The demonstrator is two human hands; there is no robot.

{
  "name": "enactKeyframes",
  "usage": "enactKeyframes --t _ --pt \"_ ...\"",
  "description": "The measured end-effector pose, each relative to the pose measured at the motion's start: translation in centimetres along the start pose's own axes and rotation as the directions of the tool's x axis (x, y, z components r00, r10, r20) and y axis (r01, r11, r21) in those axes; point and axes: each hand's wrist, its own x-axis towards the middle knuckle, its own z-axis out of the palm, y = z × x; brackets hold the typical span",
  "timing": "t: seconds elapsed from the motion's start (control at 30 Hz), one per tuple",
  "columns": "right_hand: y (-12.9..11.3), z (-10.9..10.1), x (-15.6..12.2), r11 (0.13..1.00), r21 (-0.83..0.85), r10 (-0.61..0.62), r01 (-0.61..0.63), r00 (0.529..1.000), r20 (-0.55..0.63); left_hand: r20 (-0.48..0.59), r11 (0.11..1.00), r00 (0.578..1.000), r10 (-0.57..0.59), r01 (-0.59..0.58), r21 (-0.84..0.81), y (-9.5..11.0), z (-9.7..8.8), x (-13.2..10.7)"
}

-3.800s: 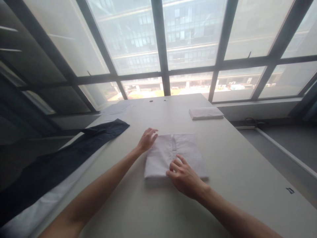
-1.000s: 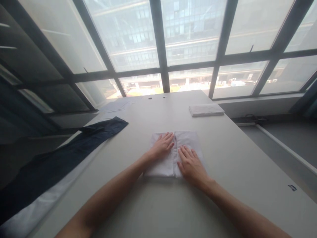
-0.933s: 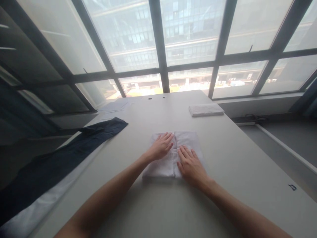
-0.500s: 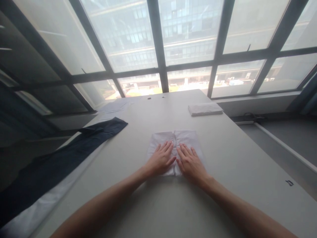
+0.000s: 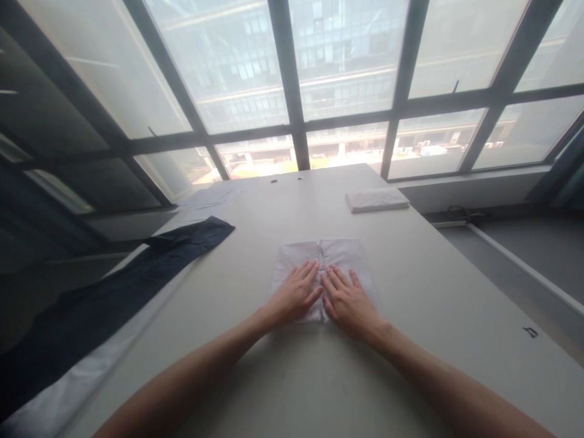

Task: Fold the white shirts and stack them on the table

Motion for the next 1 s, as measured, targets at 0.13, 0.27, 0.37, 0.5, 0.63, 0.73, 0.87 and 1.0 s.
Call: enactKeyframes --t 0.13,0.27,0.37,0.5,0.63,0.73,0.87,1.0 --pt "0.0 -0.1 0.0 1.000 -0.008 -0.011 0.011 1.000 0.013 0.024 0.999 0.999 0.036 -0.037 0.037 0.4 0.9 -0.5" --pt "-0.1 -0.6 -0.1 0.999 -0.014 -0.036 0.036 0.999 0.006 0.031 0.997 0.997 0.066 -0.068 0.039 0.6 1.1 -0.9" --pt "-0.3 -0.7 -0.4 0.997 -0.026 -0.076 0.076 0.997 -0.015 0.006 0.993 0.996 0.089 -0.089 0.074 0.8 1.5 -1.1" --pt "-0.6 -0.4 -0.8 0.995 -0.047 -0.095 0.093 0.995 -0.033 -0.005 0.988 0.994 0.107 -0.106 0.109 0.8 2.2 -1.2" --pt "-0.8 -0.6 -0.7 0.995 0.023 -0.095 0.095 0.995 -0.025 -0.003 0.987 0.994 0.109 -0.108 0.118 0.7 2.4 -1.1" --pt "0.3 -1.6 -0.4 0.977 0.214 0.004 0.013 0.997 -0.078 0.007 0.989 0.994 0.107 -0.107 0.106 0.8 1.9 -1.1" --pt "4.4 -3.4 0.1 0.809 0.528 0.426 -0.258 0.877 -0.223 0.003 0.995 0.997 0.079 -0.079 0.062 0.9 0.5 -0.9" --pt "8.6 -4.3 0.0 0.517 0.657 0.720 -0.549 0.694 0.014 0.010 0.995 0.995 0.101 -0.102 0.018 0.9 -0.3 -0.7"
